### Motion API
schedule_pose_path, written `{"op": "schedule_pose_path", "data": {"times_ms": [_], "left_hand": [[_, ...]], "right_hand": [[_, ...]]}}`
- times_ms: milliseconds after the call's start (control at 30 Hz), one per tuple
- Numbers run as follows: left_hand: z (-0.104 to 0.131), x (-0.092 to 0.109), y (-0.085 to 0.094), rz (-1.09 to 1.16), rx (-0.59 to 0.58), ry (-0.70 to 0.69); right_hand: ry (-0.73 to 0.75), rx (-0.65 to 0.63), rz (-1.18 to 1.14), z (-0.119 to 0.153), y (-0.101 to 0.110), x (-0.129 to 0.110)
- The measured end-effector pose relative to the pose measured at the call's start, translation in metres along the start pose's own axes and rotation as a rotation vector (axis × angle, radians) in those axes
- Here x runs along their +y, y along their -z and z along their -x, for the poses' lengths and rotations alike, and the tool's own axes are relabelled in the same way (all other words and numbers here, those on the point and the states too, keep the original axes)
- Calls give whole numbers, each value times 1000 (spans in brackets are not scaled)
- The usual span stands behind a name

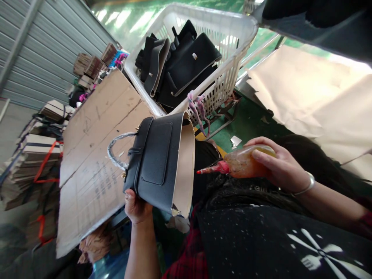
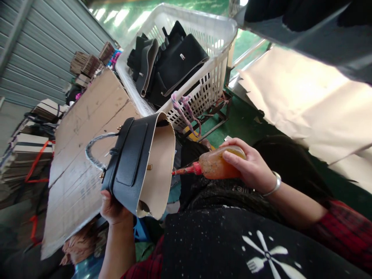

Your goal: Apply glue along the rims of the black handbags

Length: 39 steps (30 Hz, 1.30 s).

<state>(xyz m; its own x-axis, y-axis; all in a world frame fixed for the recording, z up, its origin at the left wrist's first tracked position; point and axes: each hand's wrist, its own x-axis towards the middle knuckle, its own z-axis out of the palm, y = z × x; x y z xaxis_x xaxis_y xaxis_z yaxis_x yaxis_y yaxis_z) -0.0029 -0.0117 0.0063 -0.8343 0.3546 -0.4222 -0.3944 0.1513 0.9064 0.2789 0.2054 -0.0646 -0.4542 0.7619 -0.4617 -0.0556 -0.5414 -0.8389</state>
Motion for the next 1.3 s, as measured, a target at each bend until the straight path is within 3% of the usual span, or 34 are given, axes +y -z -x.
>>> {"op": "schedule_pose_path", "data": {"times_ms": [100, 233, 433, 533, 667, 833, 967, 1133, 1300], "left_hand": [[3, 0, -13, 43, -4, -270], [-4, -6, -18, 104, -64, -316], [-20, -6, -10, 250, 119, -438], [-18, 0, -6, 178, 45, -317], [-6, 8, 1, 135, -1, -11], [19, 17, 19, 254, -301, 188], [31, 20, 38, 434, -457, 351], [24, 19, 38, 599, -670, 436], [8, 16, 18, 457, -672, 390]], "right_hand": [[6, -63, 73, 9, -4, -2], [34, -134, 160, 16, -11, -4], [8, -106, 35, 13, -14, 1], [-51, -67, -73, 8, -12, 3], [-125, -27, -145, 5, -8, 7], [-189, 38, -204, 6, -6, 8], [-220, 43, -267, 4, -8, 7], [-209, 5, -297, -1, -11, 9], [-188, -27, -285, -1, -11, 12]]}}
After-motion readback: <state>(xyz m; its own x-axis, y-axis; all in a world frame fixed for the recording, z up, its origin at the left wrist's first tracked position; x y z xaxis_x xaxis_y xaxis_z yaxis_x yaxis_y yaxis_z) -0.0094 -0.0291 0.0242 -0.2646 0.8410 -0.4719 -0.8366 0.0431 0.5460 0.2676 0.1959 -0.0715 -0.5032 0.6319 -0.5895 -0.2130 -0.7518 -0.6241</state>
